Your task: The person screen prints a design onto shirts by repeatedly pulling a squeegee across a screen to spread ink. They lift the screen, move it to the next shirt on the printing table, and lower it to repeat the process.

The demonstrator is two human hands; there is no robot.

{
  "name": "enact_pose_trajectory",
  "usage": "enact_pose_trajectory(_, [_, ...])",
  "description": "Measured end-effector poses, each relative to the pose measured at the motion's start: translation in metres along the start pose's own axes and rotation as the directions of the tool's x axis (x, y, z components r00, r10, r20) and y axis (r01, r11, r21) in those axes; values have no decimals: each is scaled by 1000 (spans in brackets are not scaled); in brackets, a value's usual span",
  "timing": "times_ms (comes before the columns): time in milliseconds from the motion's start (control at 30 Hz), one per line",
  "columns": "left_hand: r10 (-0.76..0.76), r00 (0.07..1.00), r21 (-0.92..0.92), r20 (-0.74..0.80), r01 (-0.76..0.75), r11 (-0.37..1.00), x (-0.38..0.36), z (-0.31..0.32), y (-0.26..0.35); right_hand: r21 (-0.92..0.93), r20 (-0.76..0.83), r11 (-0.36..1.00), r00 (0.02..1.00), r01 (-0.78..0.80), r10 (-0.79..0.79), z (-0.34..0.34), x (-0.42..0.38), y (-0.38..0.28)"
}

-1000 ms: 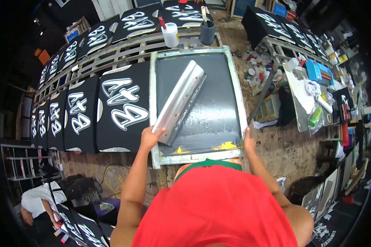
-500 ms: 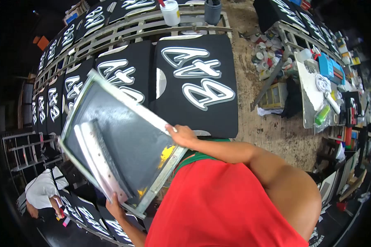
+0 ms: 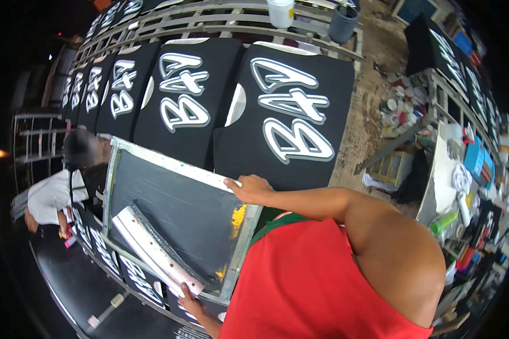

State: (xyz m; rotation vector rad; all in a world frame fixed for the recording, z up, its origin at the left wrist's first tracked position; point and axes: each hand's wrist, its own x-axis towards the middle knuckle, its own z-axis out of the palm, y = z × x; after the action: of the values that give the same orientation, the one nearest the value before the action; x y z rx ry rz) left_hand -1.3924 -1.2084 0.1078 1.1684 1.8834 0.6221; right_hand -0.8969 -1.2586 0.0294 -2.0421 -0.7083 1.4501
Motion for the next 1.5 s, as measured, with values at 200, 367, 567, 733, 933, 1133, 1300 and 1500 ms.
enact_pose_trajectory(200, [-51, 996, -320, -76, 24, 947, -105, 29, -7, -180, 44, 984, 999, 5, 3, 11, 2, 4])
enact_pose_trajectory(367, [-194, 922, -88, -335, 174, 981, -142, 24, -83, -371, 109, 911, 983, 179, -149, 72, 40, 6])
enact_pose_trajectory(567, [-381, 706, -320, -597, 226, 920, -263, 23, -197, -491, 435, 692, 837, 529, -332, 207, 25, -4])
enact_pose_trajectory(733, [-559, 447, -501, -698, 252, 828, -317, 53, -290, -551, 617, 457, 709, 698, -340, 342, 11, -8])
enact_pose_trajectory(933, [-669, 210, -634, -713, 213, 743, -325, 94, -349, -419, 851, 275, 480, 866, -214, 475, -8, -21])
enact_pose_trajectory(1133, [-724, 133, -691, -677, 224, 687, -309, 47, -376, -470, 855, 105, 481, 877, -191, 562, -19, -21])
enact_pose_trajectory(1300, [-762, 114, -711, -638, 293, 639, -304, -10, -378, -384, 898, 216, 417, 898, -137, 571, -50, -35])
enact_pose_trajectory(1500, [-792, 131, -713, -596, 368, 597, -303, -40, -379, -111, 883, 272, 221, 956, -415, 592, -10, -8])
